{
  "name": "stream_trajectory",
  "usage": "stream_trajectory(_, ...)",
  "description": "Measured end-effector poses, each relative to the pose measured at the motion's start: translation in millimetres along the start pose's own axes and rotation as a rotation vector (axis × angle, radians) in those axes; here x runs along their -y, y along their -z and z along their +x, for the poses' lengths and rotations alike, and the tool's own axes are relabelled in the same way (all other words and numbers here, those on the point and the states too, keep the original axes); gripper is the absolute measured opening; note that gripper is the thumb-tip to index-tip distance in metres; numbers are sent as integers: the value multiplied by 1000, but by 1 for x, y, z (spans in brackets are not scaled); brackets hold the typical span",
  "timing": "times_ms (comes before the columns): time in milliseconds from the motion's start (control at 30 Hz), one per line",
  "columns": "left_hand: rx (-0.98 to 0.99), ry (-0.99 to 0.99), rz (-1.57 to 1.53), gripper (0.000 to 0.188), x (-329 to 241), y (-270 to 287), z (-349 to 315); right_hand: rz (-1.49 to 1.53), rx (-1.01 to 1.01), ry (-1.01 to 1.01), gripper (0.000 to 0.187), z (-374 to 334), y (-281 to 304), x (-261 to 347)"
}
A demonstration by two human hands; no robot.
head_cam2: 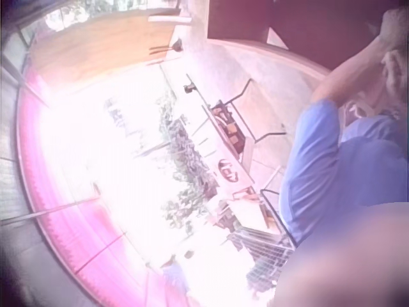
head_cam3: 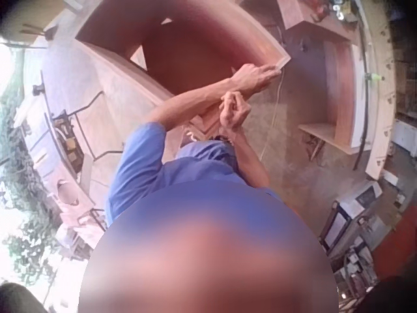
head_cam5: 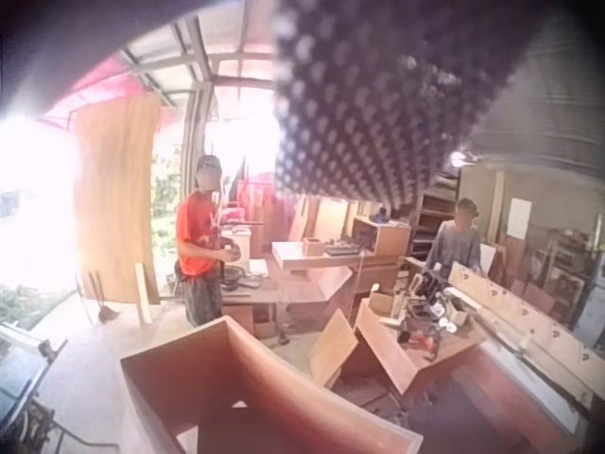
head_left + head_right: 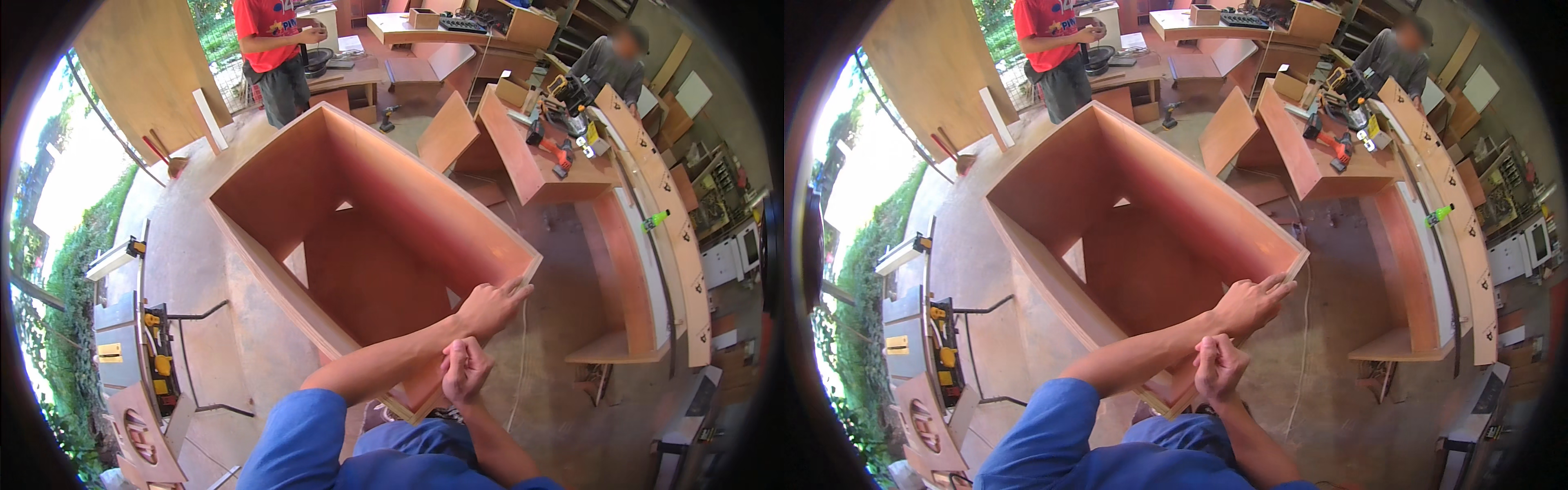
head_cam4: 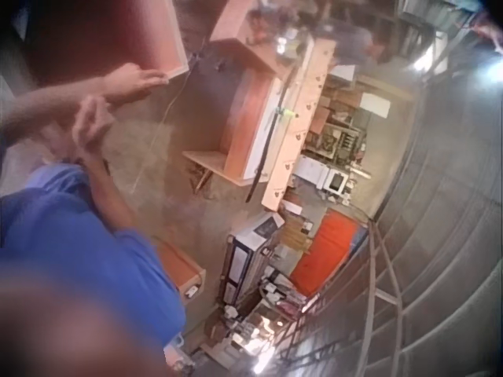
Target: The person assembles a wooden cabinet by aligning and fitting side panels and a top panel. They lift and position the panels, check alignment, and adjust the pieces with assistance from another person.
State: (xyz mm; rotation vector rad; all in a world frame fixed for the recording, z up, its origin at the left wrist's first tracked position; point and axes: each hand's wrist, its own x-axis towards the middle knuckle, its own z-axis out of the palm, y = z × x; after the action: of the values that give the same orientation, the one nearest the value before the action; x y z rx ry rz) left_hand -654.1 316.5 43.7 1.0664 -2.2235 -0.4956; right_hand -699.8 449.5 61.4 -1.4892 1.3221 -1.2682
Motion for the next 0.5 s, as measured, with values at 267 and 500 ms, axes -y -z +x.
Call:
stream_trajectory(267,-66,-47,77,60,1,-3,-1,-12,-58,19,41,0,-8,7)
stream_trajectory(500,0,8,1,62,-1,2,-2,82,-52,27,39,-1,-8,-1)
